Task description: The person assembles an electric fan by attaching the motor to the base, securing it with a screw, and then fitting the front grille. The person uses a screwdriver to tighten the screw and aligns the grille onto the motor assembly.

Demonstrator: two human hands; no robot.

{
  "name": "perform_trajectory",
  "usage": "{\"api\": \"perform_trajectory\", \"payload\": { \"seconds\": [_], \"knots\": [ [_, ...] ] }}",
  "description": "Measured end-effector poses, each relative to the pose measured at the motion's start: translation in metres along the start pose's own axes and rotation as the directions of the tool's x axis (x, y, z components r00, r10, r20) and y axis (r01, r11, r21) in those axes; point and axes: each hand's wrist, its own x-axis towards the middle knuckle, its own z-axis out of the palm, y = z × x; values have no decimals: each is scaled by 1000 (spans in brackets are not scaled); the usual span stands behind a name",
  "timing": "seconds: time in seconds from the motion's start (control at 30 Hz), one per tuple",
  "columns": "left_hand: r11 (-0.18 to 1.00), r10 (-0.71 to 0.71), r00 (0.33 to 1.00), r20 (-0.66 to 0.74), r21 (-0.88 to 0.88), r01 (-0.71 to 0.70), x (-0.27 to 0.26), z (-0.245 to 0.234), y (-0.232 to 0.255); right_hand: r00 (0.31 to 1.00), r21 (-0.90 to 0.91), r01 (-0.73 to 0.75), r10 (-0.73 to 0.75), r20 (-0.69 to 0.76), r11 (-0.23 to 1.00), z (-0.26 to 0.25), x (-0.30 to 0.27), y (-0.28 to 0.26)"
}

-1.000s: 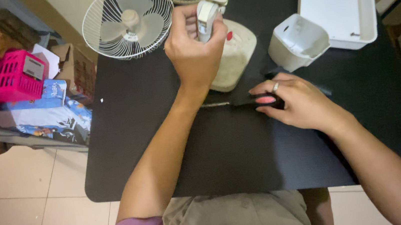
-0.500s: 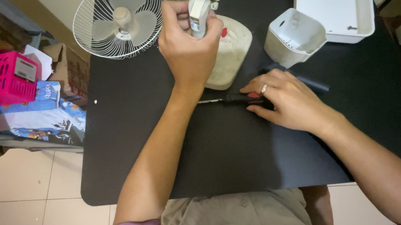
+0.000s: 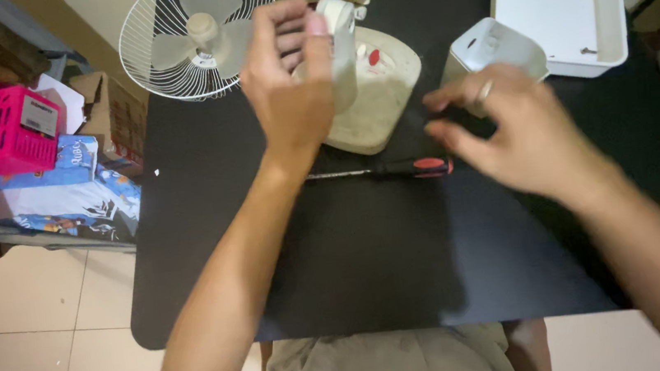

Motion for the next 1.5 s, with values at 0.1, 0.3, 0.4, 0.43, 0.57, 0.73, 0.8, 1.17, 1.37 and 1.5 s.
{"api": "perform_trajectory", "payload": {
  "seconds": [0.1,0.3,0.4,0.43,0.57,0.73,0.8,1.17,1.37,1.5],
  "knots": [
    [995,-3,1000,9,99,2,23,-20,-8,996,-90,-36,43,76,995,-13,38,23],
    [862,-107,971,214,507,-17,90,-39,-38,993,-111,21,-7,120,994,17,133,97],
    [762,-135,940,313,639,-103,122,-32,-66,988,-211,116,-91,126,971,54,186,128],
    [744,-181,919,349,660,-105,131,-28,-77,969,-220,237,-213,127,946,65,201,136],
    [631,-341,815,468,757,-170,165,-4,-122,987,-145,35,-12,158,989,88,248,148],
    [548,-402,782,477,809,-212,179,17,-164,903,-1,-366,355,242,931,128,290,140],
    [494,-419,779,467,837,-236,182,21,-173,883,-10,-402,391,261,915,139,303,144],
    [825,73,816,573,425,-372,188,16,-171,898,-105,-439,439,-27,892,133,290,163],
    [911,141,908,395,309,-275,204,10,-136,860,5,-353,326,-393,936,56,250,171],
    [992,4,961,276,122,-40,203,9,-100,791,-22,-284,221,-570,959,20,218,184]
  ]
}}
